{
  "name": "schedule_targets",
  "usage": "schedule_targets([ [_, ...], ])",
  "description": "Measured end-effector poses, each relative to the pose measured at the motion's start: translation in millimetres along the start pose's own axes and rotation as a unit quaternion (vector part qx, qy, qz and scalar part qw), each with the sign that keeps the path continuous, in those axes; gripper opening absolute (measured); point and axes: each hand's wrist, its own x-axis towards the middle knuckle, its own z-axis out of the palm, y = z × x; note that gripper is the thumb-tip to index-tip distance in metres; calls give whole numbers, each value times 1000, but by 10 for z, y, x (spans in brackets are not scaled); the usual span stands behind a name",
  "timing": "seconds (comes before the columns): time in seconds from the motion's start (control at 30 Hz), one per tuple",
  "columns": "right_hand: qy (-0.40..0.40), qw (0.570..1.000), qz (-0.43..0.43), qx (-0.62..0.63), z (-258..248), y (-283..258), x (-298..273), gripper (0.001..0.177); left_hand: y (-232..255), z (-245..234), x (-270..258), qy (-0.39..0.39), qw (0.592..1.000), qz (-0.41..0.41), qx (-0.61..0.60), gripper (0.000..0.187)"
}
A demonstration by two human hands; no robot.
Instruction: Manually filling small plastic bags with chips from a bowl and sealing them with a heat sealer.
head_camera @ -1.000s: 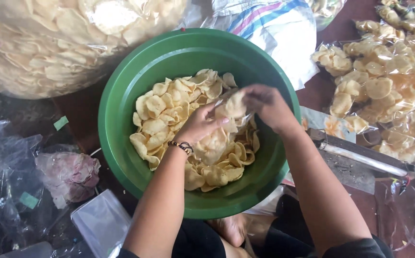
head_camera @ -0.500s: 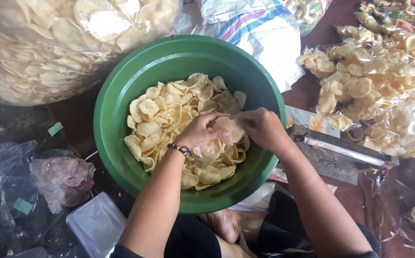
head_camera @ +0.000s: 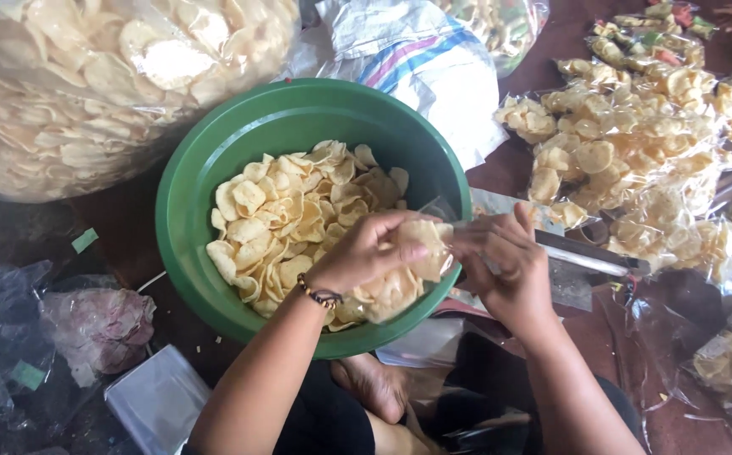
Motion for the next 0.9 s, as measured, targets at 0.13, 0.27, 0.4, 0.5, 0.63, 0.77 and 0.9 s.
schedule_targets([
  [0.13, -13, 998, 22, 57, -446, -203, -254, 5, 196, 466, -176, -37, 999, 31, 16, 47],
  [0.27, 60, 914, 249, 313, -640, 96, -750, 38, 54, 907, -342, -16, 998, 57, -7, 53],
  [0.4, 119, 823, 365, 418, -536, 485, -1468, 8, -92, 1323, -450, 1, 998, 64, 0, 58],
  [0.5, 162, 808, 357, 440, -645, 347, -1467, 7, -70, 1509, -414, 17, 997, 75, -9, 58],
  [0.63, 180, 800, 347, 456, -674, 509, -1748, 5, -1, 1776, -338, 91, 992, 81, 30, 33],
  [0.77, 182, 782, 354, 479, -790, 507, -1792, 7, -118, 1926, -286, 176, 982, -3, -62, 20],
  [0.9, 214, 785, 317, 487, -919, 458, -1790, 10, -137, 2115, -201, 198, 951, -81, -221, 23],
])
